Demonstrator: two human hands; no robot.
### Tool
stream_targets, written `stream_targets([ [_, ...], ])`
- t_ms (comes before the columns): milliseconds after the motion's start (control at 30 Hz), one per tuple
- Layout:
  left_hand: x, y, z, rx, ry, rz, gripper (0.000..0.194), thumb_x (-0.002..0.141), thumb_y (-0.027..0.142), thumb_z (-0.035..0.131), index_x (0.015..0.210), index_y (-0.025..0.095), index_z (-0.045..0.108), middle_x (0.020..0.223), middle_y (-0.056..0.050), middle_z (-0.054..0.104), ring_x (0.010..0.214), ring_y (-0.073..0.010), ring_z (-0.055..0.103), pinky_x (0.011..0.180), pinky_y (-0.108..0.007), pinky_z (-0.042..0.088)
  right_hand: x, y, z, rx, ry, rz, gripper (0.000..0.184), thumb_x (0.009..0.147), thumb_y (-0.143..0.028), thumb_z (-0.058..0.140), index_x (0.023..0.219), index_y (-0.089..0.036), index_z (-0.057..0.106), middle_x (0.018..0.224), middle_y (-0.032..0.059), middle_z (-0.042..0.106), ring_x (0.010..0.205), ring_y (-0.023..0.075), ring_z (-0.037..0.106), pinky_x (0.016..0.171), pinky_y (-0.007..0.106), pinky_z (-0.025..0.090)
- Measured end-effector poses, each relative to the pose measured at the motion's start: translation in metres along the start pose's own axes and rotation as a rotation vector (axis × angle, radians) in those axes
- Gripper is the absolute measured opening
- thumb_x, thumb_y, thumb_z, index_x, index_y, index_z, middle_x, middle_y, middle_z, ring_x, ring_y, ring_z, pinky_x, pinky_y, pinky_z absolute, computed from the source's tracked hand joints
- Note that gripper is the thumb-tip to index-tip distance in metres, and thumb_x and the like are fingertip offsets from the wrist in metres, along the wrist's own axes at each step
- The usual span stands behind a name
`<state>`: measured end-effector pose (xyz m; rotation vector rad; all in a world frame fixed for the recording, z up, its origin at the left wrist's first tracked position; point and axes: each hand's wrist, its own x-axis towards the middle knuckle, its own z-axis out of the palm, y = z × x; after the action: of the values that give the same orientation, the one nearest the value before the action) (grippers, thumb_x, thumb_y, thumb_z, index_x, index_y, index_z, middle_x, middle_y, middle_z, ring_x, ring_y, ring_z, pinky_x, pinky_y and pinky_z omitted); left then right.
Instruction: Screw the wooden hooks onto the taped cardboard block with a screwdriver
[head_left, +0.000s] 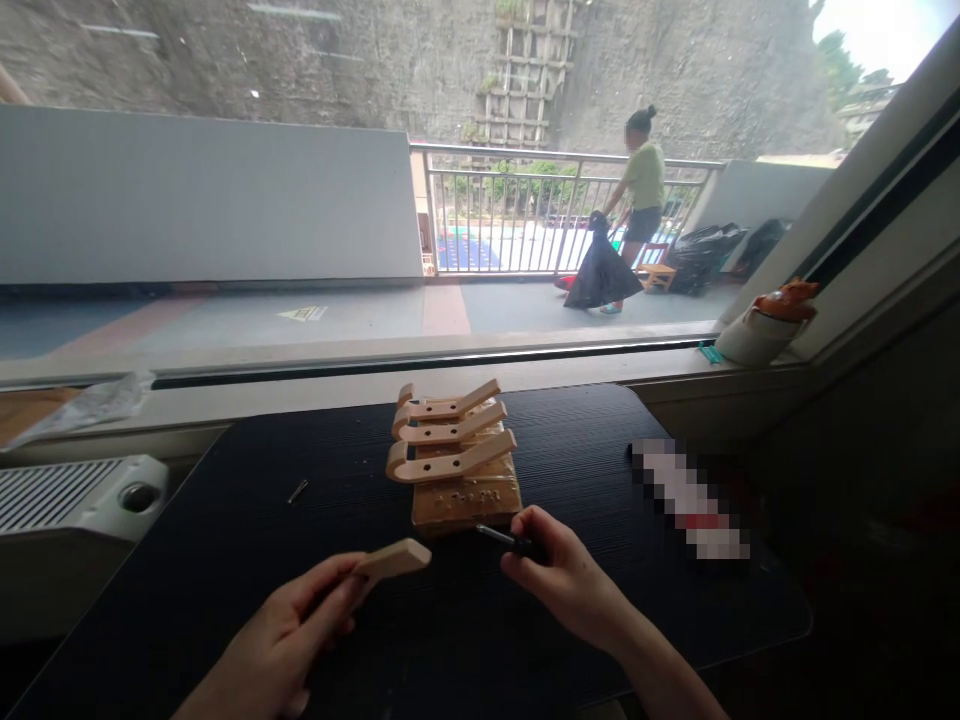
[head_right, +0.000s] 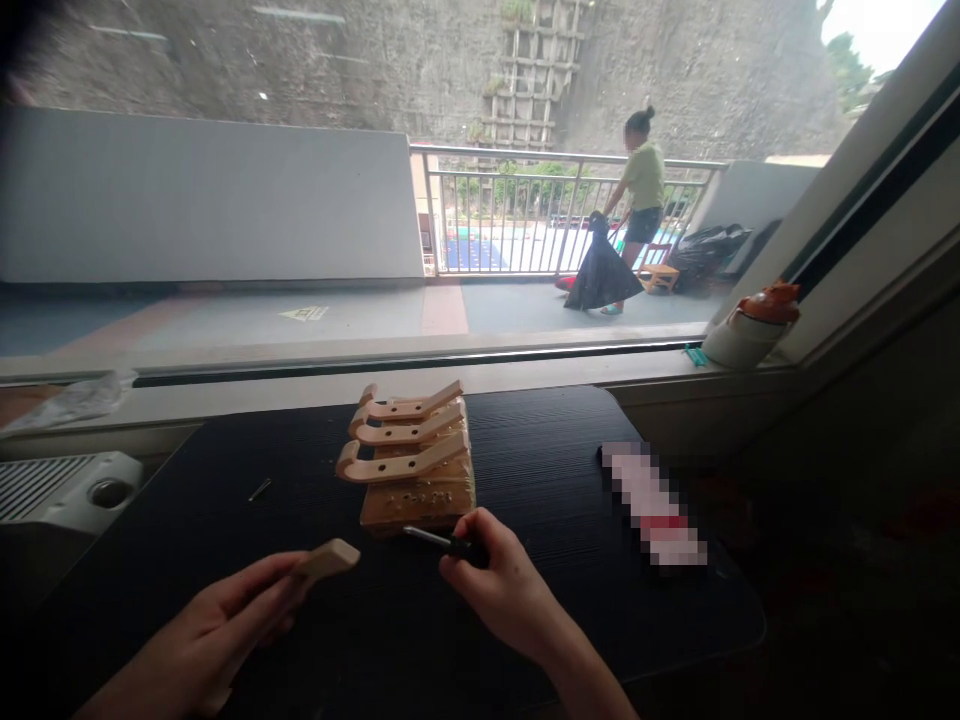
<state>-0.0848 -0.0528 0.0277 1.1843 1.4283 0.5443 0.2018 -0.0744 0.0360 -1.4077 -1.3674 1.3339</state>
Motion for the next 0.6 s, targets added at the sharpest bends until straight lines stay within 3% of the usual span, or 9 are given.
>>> stream_targets([
  [100, -0.001, 0.026, 0.016, 0.133, -0.073, 0.025, 0.042, 0.073, 0.054, 0.056, 0.104, 0.026, 0.064, 0.07, 0.001, 0.061, 0.046, -0.0116, 0.051, 0.034, -0.018, 0.038, -0.001, -0.005, 0.007, -0.003, -0.028, -0.025, 0.028, 0.076, -0.026, 0.059, 0.101, -0.019, 0.05, 0.078, -0.0032, 0.047, 0.068, 0.0079, 0.04, 0.062, 0.02, 0.035],
  [200, 0.004, 0.045, 0.03, 0.233, -0.198, 0.051, 0.041, 0.079, 0.054, 0.047, 0.099, 0.023, 0.065, 0.064, 0.002, 0.054, 0.04, -0.0076, 0.039, 0.03, -0.017, 0.032, -0.003, -0.008, 0.011, -0.003, -0.084, -0.038, 0.049, 0.077, -0.025, 0.059, 0.123, -0.023, 0.045, 0.076, -0.0041, 0.047, 0.067, 0.0077, 0.042, 0.063, 0.021, 0.036],
  [300, 0.01, 0.05, 0.036, 0.25, -0.264, 0.144, 0.034, 0.081, 0.047, 0.048, 0.083, 0.019, 0.068, 0.067, 0.0, 0.058, 0.054, -0.0109, 0.051, 0.045, -0.017, 0.042, -0.002, -0.007, 0.012, -0.028, -0.094, -0.089, 0.041, 0.077, -0.029, 0.061, 0.117, -0.022, 0.054, 0.078, -0.0022, 0.051, 0.07, 0.0086, 0.045, 0.066, 0.022, 0.037],
  [500, 0.008, 0.042, 0.024, -0.133, -0.237, 0.067, 0.047, 0.084, 0.054, 0.04, 0.112, 0.022, 0.059, 0.098, -0.006, 0.066, 0.077, -0.0191, 0.062, 0.067, -0.029, 0.051, 0.002, -0.003, 0.009, -0.015, 0.032, -0.077, 0.026, 0.08, -0.038, 0.057, 0.092, -0.015, 0.058, 0.075, -0.0003, 0.05, 0.066, 0.0085, 0.041, 0.06, 0.021, 0.035],
  [600, -0.004, 0.031, 0.018, -0.183, -0.236, 0.108, 0.05, 0.075, 0.053, 0.055, 0.117, 0.025, 0.056, 0.106, -0.006, 0.064, 0.086, -0.0218, 0.062, 0.073, -0.032, 0.052, 0.0, 0.0, 0.008, -0.04, 0.071, -0.013, 0.025, 0.081, -0.04, 0.054, 0.085, -0.015, 0.056, 0.066, -0.0025, 0.043, 0.06, 0.0076, 0.035, 0.054, 0.021, 0.031],
])
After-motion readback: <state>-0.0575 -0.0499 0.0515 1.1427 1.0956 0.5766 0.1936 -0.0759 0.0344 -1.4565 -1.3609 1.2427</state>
